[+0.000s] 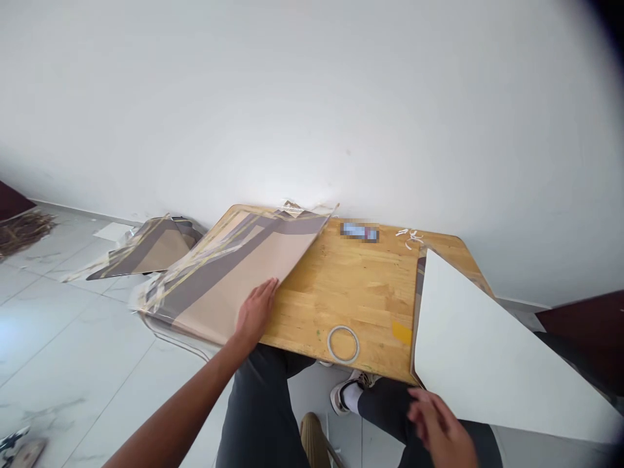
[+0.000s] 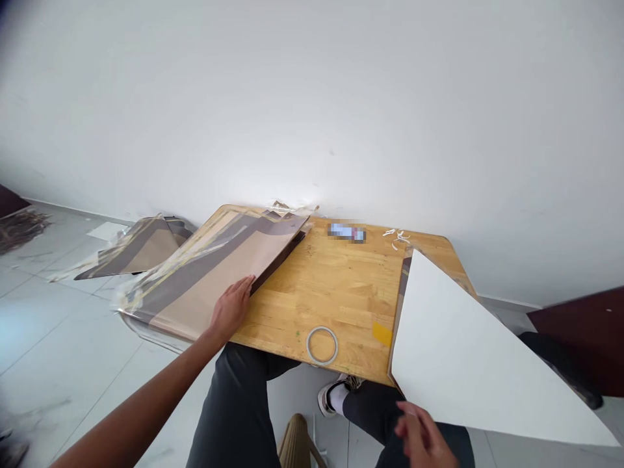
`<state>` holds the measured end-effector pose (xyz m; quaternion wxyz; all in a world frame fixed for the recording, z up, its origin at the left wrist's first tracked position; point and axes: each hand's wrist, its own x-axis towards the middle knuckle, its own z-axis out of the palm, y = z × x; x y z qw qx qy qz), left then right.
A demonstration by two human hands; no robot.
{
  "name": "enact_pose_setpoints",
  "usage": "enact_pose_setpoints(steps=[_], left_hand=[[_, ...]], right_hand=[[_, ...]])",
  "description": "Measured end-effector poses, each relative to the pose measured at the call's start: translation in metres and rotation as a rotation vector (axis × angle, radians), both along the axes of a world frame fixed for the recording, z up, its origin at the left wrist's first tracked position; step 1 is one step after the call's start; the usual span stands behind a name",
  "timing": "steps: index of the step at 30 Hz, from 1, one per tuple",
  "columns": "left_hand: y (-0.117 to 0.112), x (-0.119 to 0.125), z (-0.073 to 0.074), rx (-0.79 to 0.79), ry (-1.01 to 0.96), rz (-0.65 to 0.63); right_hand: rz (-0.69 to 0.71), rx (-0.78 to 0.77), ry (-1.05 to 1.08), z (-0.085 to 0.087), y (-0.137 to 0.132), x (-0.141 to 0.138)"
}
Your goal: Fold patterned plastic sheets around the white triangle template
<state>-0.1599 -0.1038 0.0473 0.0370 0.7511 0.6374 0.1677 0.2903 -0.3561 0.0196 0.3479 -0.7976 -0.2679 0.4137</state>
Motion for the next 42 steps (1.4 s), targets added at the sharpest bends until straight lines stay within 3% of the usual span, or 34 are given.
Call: enact_pose_setpoints(steps=[4, 6, 9, 11, 16, 20, 22, 25, 29, 34, 39, 42], left_hand=[[-0.052, 0.025, -0.011, -0.001, -0.049, -0.221], [-0.075, 0.035, -0.022, -0.017, -0.034, -0.342], [-0.096, 0.044, -0.037, -0.042, 0.015, -0.457], [-0.1, 0.045, -0.044, -0.074, 0.032, -0.52], [-0.088, 0.036, -0.051, -0.098, 0.017, -0.651], [-0.066, 0.022, -0.045, -0.075, 0.0, -0.734], [-0.058, 0.016, -0.039, -0.087, -0.013, -0.788], [-0.054, 0.014, -0.031, -0.129, -0.042, -0.824], [-0.064, 0.025, -0.035, -0.118, -0.072, -0.671], [-0.08, 0.042, -0.053, -0.057, -0.055, -0.442], [-0.083, 0.04, -0.061, -0.056, -0.054, -0.376], [-0.08, 0.031, -0.06, -0.064, -0.079, -0.386]], right_hand=[[0.167, 0.281, 0.312, 0.028, 0.078, -0.094], [0.183, 0.335, 0.461, 0.037, 0.122, -0.126], [0.083, 0.284, 0.442, 0.031, 0.166, -0.14], [0.029, 0.238, 0.344, 0.017, 0.176, -0.131], [-0.029, 0.116, 0.251, -0.018, 0.157, -0.098], [0.131, 0.069, 0.127, -0.023, 0.124, -0.093], [0.282, 0.145, -0.065, -0.026, 0.103, -0.097], [0.483, 0.389, -0.367, -0.037, 0.075, -0.108], [0.604, 0.645, -0.562, -0.052, 0.061, -0.124], [0.649, 0.706, -0.616, -0.057, 0.061, -0.131], [0.785, 0.715, -0.588, -0.04, 0.038, -0.134], [0.777, 0.732, -0.534, -0.022, 0.022, -0.13]])
